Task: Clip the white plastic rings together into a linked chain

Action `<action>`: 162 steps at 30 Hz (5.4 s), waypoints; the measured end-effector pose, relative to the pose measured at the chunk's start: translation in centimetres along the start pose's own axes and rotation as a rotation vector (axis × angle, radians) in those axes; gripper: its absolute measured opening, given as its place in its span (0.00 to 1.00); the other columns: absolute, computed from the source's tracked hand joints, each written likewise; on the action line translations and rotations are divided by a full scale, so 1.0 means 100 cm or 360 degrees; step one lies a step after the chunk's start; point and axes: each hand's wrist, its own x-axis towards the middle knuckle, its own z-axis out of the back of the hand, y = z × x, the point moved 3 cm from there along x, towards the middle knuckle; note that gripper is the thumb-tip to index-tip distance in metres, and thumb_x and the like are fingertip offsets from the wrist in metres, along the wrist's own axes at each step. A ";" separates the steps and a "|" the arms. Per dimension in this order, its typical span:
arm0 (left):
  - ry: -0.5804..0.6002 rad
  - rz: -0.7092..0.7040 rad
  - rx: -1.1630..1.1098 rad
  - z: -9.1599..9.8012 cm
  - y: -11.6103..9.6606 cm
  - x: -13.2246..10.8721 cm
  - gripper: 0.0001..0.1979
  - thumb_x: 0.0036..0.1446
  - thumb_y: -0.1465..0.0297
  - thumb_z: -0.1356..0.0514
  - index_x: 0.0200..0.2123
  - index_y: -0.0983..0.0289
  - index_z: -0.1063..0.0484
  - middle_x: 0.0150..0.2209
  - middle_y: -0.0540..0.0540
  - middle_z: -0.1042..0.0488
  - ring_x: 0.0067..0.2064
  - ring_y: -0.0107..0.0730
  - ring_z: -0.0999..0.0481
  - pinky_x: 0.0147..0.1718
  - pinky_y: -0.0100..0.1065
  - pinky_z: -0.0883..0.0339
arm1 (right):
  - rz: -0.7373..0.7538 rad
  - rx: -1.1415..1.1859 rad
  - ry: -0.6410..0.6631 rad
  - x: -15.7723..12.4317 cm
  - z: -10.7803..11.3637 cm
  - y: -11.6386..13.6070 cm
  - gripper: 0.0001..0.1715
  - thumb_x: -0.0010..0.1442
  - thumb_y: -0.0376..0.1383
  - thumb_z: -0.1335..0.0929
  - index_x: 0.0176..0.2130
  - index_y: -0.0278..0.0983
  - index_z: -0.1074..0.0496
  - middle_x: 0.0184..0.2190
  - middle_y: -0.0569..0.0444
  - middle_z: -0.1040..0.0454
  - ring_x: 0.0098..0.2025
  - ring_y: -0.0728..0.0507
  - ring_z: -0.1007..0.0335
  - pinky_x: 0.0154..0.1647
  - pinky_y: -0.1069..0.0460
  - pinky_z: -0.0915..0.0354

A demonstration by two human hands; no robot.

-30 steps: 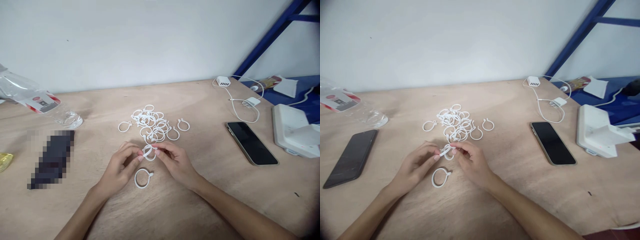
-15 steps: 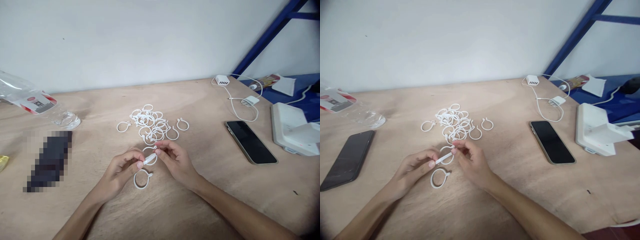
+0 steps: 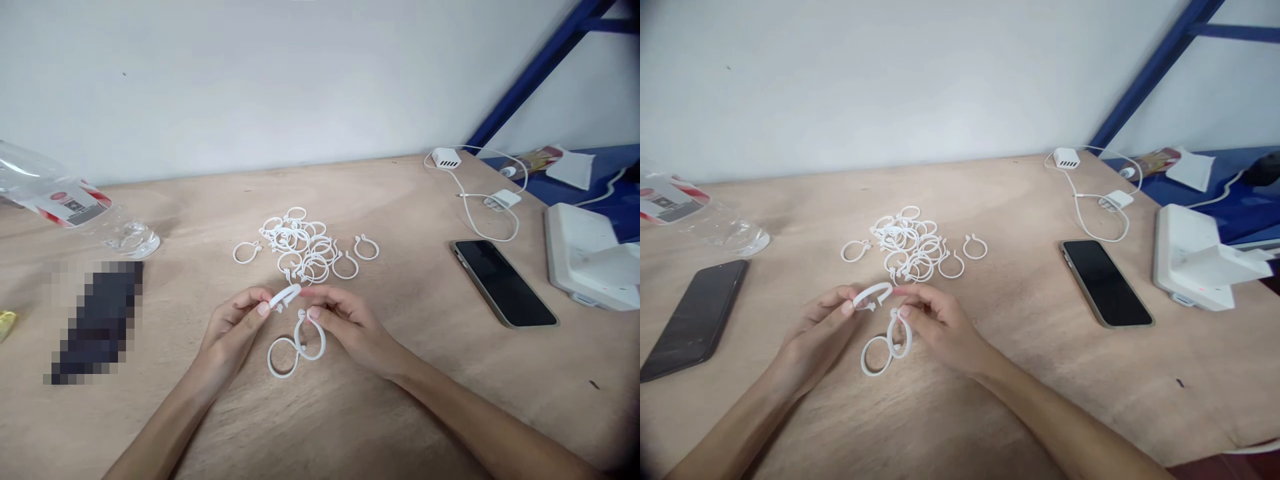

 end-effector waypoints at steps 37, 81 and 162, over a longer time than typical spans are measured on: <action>0.0150 -0.0497 0.1288 -0.021 -0.008 -0.003 0.09 0.60 0.63 0.43 0.33 0.60 0.26 0.32 0.50 0.24 0.34 0.33 0.31 0.37 0.37 0.39 | 0.0041 -0.0020 -0.0433 0.000 0.002 0.001 0.10 0.59 0.41 0.33 0.39 0.38 0.27 0.30 0.54 0.22 0.32 0.48 0.27 0.35 0.51 0.32; -0.0134 -0.0880 0.1317 -0.001 -0.014 -0.001 0.11 0.58 0.71 0.41 0.45 0.61 0.29 0.35 0.53 0.24 0.37 0.34 0.28 0.39 0.37 0.34 | 0.0315 -0.0615 -0.0255 -0.003 -0.002 0.002 0.10 0.60 0.38 0.33 0.31 0.37 0.24 0.27 0.56 0.33 0.27 0.50 0.40 0.26 0.53 0.42; 0.0021 -0.0640 0.1664 0.016 -0.020 0.017 0.11 0.63 0.63 0.50 0.37 0.61 0.33 0.55 0.59 0.35 0.58 0.44 0.37 0.56 0.47 0.41 | 0.0443 -0.1841 -0.0548 -0.009 -0.012 0.002 0.25 0.61 0.35 0.37 0.58 0.36 0.37 0.60 0.43 0.39 0.62 0.33 0.51 0.58 0.36 0.48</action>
